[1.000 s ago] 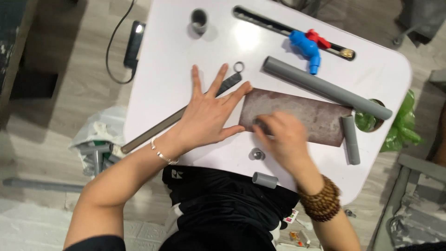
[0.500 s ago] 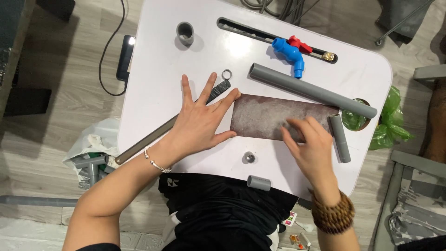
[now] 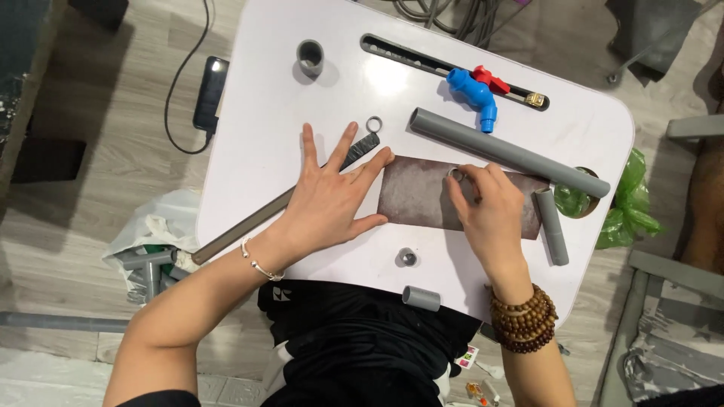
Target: Sanding a small metal ring against a sheet of sandpaper to smooth its surface.
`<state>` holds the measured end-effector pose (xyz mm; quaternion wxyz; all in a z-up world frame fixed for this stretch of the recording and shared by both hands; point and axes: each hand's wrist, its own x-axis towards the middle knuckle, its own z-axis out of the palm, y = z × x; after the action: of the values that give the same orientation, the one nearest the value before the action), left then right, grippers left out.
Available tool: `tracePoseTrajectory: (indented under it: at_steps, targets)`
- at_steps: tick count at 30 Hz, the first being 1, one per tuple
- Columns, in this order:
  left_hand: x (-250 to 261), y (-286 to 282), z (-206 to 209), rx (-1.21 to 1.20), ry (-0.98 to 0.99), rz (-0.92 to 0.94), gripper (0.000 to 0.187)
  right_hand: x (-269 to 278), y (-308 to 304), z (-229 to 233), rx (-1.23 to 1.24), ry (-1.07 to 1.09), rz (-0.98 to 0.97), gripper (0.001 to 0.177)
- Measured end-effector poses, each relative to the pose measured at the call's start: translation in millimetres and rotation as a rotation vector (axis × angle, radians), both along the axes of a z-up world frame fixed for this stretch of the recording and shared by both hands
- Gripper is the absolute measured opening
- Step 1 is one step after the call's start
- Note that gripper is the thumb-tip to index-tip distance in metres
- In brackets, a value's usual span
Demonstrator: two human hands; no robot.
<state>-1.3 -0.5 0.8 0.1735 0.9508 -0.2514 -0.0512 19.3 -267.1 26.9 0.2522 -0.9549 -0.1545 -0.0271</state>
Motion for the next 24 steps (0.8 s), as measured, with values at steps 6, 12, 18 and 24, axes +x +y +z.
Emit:
tracePoseTrajectory:
  at_steps: [6, 12, 18, 24]
  targets:
    - [-1.0, 0.3, -1.7, 0.000, -0.038, -0.013, 0.096, 4.8, 33.3, -10.8, 0.072, -0.036, 0.096, 0.020]
    - [-3.1, -0.1, 1.4, 0.017, -0.019, 0.009, 0.095, 7.8, 17.7, -15.4, -0.018, -0.023, 0.078, 0.021]
    - [-3.5, -1.0, 7.8, 0.039, -0.017, -0.005, 0.094, 6.1, 39.1, -19.1, 0.076, -0.066, 0.092, 0.019]
    - [-3.7, -0.8, 4.2, 0.062, -0.022, 0.012, 0.095, 5.7, 23.1, -1.1, 0.091, 0.009, 0.011, 0.014]
